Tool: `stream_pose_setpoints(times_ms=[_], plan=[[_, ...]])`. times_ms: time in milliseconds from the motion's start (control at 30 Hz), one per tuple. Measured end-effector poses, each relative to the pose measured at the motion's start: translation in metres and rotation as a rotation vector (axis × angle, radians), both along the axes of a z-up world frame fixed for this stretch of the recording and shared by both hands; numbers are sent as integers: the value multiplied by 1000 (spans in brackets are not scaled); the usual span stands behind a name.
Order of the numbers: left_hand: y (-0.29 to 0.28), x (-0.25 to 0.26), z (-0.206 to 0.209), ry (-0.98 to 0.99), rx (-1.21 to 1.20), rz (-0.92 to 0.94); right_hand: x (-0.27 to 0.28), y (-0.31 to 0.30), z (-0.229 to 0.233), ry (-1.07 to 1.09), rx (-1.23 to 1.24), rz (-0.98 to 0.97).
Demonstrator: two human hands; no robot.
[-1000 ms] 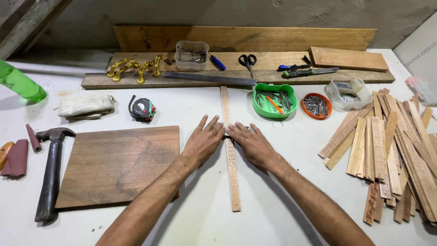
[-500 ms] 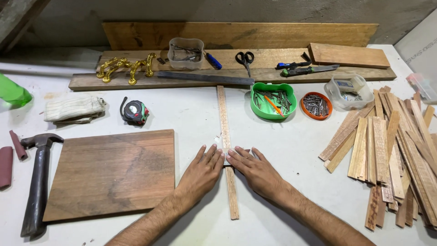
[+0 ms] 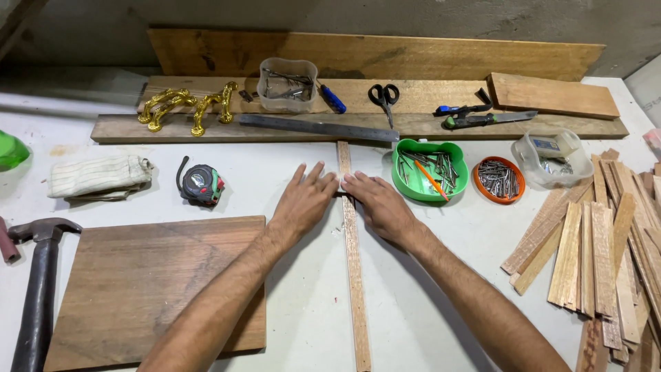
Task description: Measure wooden strips using a tape measure and a metal ruler on a workbench.
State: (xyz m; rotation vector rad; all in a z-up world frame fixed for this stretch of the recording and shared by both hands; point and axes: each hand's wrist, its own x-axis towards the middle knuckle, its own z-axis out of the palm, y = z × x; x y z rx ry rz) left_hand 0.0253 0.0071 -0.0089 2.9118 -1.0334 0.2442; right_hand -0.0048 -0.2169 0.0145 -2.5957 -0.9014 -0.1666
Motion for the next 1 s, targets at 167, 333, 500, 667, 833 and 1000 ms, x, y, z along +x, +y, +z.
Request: stream_pose_setpoints(times_ms=[167,333,500,667,833,1000], plan=[[-1,25,28,-107,-137,20,31,-3,15,-87,94,-10],[-10,21,65,-360,-288,16,25,-4,68,-186,305,21],[-18,1,97,-361,-470,28,-2,2,116,82,541,-186],[-13,-38,127,-390,-607,22,-17,-16,113,343,895,-36],[-3,-81,144,-357,-742,-7,-48,-12,124,476,1036,11],[15,-130,167,-261,-847,-49,-81,20,140,548,1111,62]])
